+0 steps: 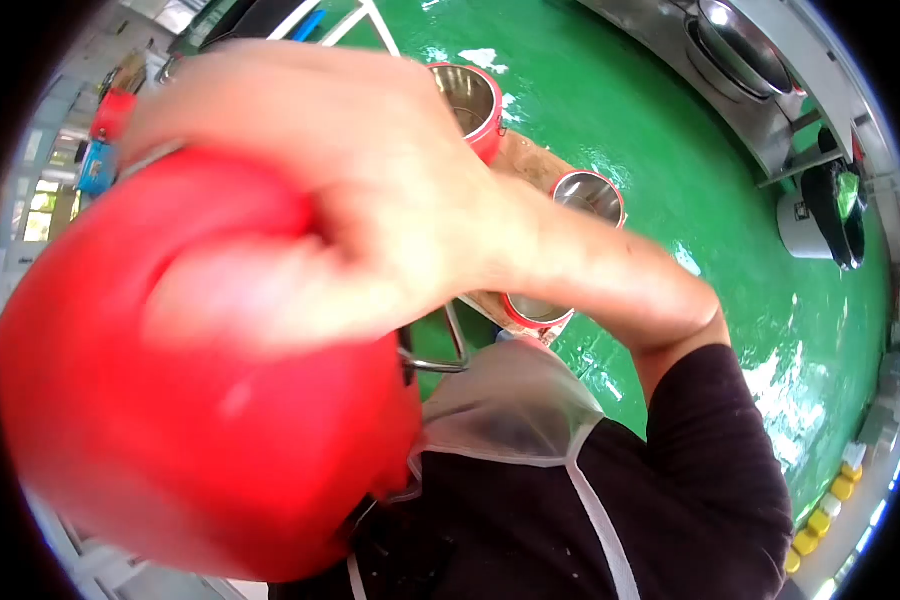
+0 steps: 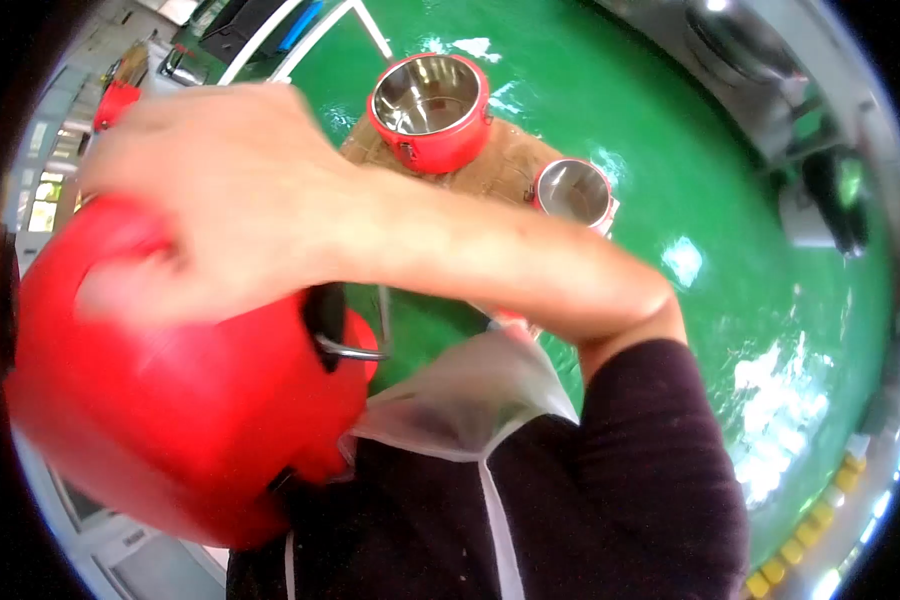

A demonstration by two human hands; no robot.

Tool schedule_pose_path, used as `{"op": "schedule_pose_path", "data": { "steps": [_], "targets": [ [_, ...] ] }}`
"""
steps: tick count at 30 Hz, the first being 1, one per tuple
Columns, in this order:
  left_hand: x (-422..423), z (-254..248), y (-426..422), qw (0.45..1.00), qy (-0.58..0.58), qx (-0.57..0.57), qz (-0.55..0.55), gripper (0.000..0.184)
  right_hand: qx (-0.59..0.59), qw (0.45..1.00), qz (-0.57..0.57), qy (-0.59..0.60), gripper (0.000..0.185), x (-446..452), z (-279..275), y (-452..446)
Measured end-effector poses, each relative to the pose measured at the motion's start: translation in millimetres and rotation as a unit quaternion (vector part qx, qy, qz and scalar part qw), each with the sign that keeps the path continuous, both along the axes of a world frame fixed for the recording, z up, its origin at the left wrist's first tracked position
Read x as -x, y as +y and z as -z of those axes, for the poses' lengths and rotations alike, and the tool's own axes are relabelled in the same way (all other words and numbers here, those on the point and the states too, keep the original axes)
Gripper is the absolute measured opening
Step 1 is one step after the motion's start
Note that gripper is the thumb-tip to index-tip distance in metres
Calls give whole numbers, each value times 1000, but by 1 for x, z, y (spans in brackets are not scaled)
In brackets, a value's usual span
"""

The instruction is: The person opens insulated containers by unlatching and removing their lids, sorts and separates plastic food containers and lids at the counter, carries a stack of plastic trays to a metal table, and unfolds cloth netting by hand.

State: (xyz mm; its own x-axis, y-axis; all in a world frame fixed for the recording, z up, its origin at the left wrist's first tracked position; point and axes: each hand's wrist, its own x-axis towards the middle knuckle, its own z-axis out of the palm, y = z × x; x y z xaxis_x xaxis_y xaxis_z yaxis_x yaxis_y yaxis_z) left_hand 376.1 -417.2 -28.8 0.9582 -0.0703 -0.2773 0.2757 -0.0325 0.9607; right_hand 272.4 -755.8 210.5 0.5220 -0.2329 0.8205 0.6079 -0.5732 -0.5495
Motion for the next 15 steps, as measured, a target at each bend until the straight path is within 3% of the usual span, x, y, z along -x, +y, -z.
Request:
{"op": "schedule_pose_path", "data": {
  "steps": [3, 5, 6, 8, 11, 14, 15],
  "targets": [
    [-38, 13, -27, 999, -16, -34, 37, 36, -234, 963, 85, 99, 34, 11, 56, -44],
    [-72, 25, -44, 995, -36, -61, 64, 37, -438, 874, 132, 166, 33, 14, 102, -60],
    [-89, 33, -53, 993, -49, -76, 79, 37, -446, 867, 149, 164, 35, 14, 135, -69],
    [-121, 56, -66, 984, -80, -112, 116, 38, -456, 818, 214, 277, 40, 20, 196, -81],
    [-165, 108, -85, 962, -122, -179, 165, 39, -601, 718, 221, 273, 45, 12, 300, -85],
    [-180, 156, -111, 929, -80, -348, 99, 37, -714, 607, 235, 258, 48, 2, 366, -78],
    [-186, 173, -116, 929, -71, -344, 112, 36, -740, 578, 221, 266, 49, 3, 409, -76]
  ]
}}
